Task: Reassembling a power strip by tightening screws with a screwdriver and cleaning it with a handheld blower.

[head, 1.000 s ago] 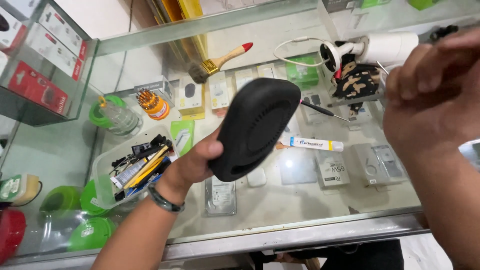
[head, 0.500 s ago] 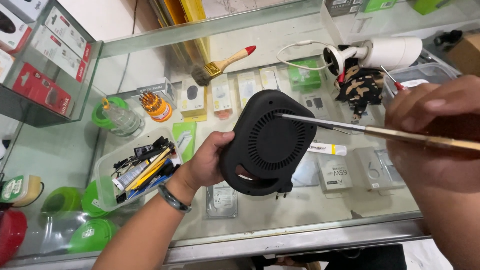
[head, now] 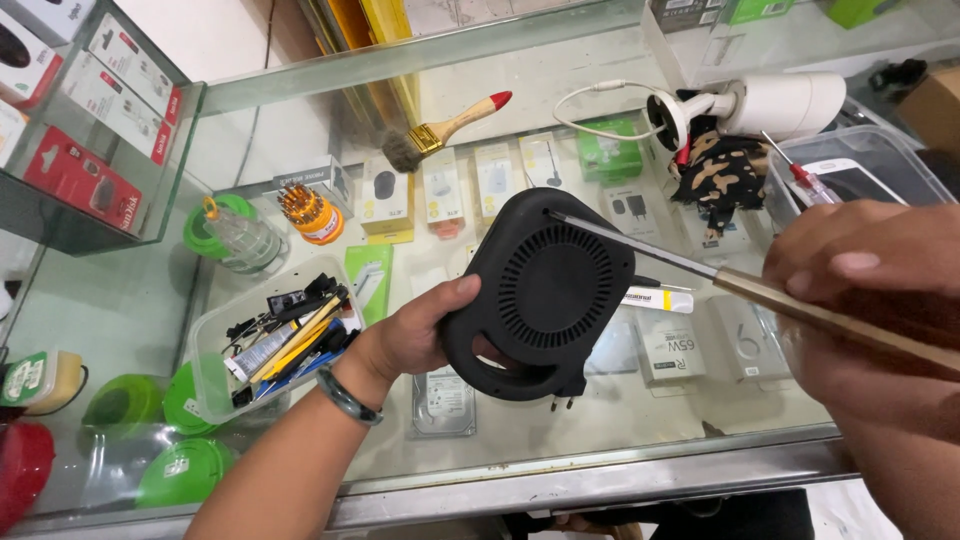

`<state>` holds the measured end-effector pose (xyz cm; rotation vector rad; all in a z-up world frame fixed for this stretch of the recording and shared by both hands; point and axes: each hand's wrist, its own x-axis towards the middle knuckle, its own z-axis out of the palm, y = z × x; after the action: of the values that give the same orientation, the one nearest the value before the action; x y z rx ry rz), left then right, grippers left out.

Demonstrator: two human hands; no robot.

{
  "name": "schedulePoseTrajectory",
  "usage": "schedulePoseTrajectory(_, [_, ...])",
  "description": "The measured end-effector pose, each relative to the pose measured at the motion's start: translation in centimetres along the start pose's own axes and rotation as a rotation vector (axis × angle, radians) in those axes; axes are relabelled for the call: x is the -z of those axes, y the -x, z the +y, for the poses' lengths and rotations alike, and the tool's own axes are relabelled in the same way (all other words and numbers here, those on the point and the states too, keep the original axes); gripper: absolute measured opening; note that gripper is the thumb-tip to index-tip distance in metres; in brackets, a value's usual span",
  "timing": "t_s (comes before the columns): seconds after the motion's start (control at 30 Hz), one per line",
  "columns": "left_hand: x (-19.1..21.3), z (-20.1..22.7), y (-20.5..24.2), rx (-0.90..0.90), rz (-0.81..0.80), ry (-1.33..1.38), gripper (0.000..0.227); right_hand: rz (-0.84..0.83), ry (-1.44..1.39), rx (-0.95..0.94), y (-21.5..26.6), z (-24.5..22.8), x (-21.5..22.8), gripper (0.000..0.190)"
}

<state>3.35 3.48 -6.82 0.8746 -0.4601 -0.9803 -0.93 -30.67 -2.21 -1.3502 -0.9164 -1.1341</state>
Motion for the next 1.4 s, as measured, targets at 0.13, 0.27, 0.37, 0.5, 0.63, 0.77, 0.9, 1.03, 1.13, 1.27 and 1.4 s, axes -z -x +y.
schedulePoseTrajectory(0.13, [-0.9,0.4,-0.2,0.041,0.051,0.024,0.058,-0.023,0.026,-0.014,-0.3,-0.8,-0.3,0.065])
schedulePoseTrajectory(0.27, [-1.5,0.6,-0.7,-0.001,0.029,-0.064,0.043,-0.271,0.074,-0.189,-2.0,-3.1,1.9,0.032])
schedulePoseTrajectory(0.37, [-1.3,0.5,-1.0,0.020,0.057,-0.147,0.037,-0.421,0.106,-0.330,-2.4,-3.6,2.2,0.042])
schedulePoseTrajectory(0.5, [-2.6,1.8,-1.0,0.224,0.200,-0.398,0.041,-0.501,-1.425,-0.970,-4.4,-2.5,4.0,0.039])
schedulePoseTrajectory(0.63, [-4.9,3.5,-1.3,0.411,0.173,-0.570,0.044,-0.276,0.189,-0.169,-4.2,-4.8,-2.5,0.088])
schedulePoseTrajectory(0.77, [-8.7,5.8,-2.0,0.619,0.225,-0.936,0.060,-0.556,0.347,-0.315,-4.7,-6.7,-1.4,0.024])
schedulePoseTrajectory(0.9, [-8.5,4.9,-1.2,0.414,0.189,-1.324,0.052,-0.433,0.686,-0.422,-5.7,-8.3,-5.4,0.073])
schedulePoseTrajectory(1.03, [-8.2,3.9,-0.8,0.442,0.329,-1.456,0.058,-0.255,0.290,-0.064,-5.3,-2.9,-7.0,0.063])
schedulePoseTrajectory(1.13, [-7.7,3.0,-0.4,0.403,0.316,-1.632,0.061,-0.445,0.170,-0.196,-7.4,-3.6,-9.2,0.026])
schedulePoseTrajectory(1.27, [-6.6,1.2,-0.4,-0.070,0.321,-1.830,0.044,-0.320,-0.173,-0.563,-7.4,-2.2,-11.6,0.024])
schedulePoseTrajectory(1.4, [-8.0,-0.9,-0.9,-0.071,0.478,-1.787,0.042,-0.213,-0.207,-0.567,-6.8,-2.1,-13.1,0.022])
